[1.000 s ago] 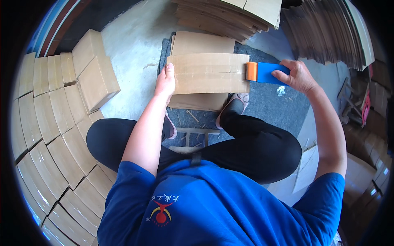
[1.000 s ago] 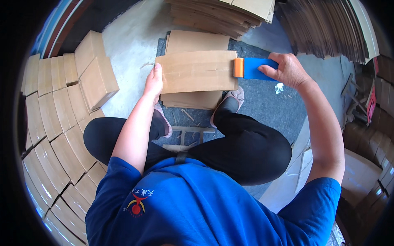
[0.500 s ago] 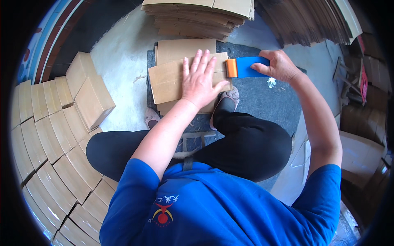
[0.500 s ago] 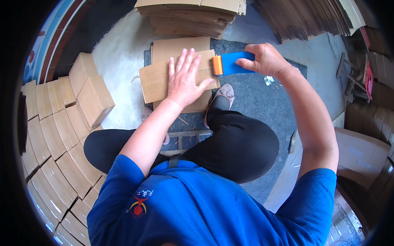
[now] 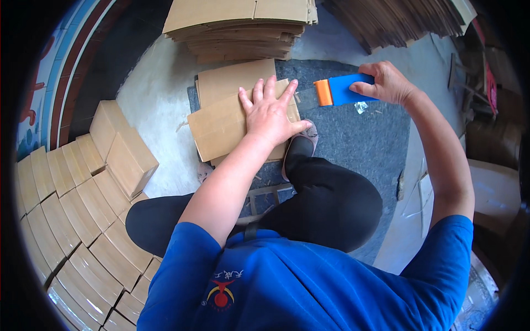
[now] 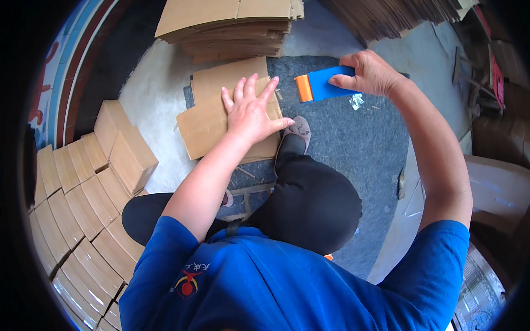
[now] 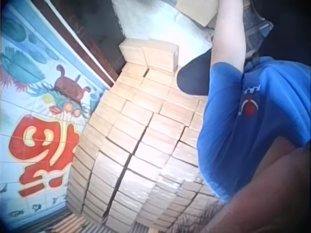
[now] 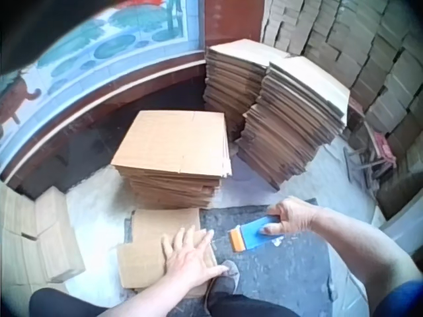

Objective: Assemble and secure cardboard boxes using a handheld tape dispenser.

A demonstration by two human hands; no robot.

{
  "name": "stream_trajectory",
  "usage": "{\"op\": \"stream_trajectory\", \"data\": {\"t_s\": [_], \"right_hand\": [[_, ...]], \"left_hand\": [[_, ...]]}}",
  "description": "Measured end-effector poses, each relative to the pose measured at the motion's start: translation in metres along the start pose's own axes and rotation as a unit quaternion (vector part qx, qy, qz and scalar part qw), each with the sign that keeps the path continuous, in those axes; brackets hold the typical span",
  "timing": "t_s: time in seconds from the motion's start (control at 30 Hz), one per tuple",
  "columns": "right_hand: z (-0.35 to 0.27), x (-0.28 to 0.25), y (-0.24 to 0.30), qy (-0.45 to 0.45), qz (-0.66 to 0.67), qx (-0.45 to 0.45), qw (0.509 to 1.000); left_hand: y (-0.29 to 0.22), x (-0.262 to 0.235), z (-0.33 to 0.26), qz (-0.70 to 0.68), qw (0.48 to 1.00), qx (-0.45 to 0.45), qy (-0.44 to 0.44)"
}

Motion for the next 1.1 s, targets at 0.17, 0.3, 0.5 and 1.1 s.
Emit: {"op": "stream_trajectory", "data": {"t_s": [0.17,0.3,0.5,1.1], "right_hand": [[0.000,-0.005,0.000,0.003,0.013,-0.016,1.000],[-0.007,0.005,0.008,-0.020,-0.001,-0.022,1.000],[-0.009,0.014,0.013,-0.028,-0.029,-0.007,0.999],[-0.025,0.002,0.043,-0.062,-0.105,-0.022,0.992]], "left_hand": [[-0.002,-0.005,0.009,0.038,0.998,-0.019,0.050],[0.000,0.000,0.012,0.043,0.998,-0.005,0.050],[0.004,0.003,0.014,0.024,0.999,0.038,0.019],[-0.013,-0.008,0.032,0.086,0.975,0.021,0.205]]}}
Point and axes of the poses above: each hand's wrist, its own z-axis towards the middle knuckle, its own x-axis out of the palm, y = z × x, the point moved 5 cm from there along z, towards the middle knuckle, and after that the axes turned 8 degrees about -x, right-handed, at the moved point
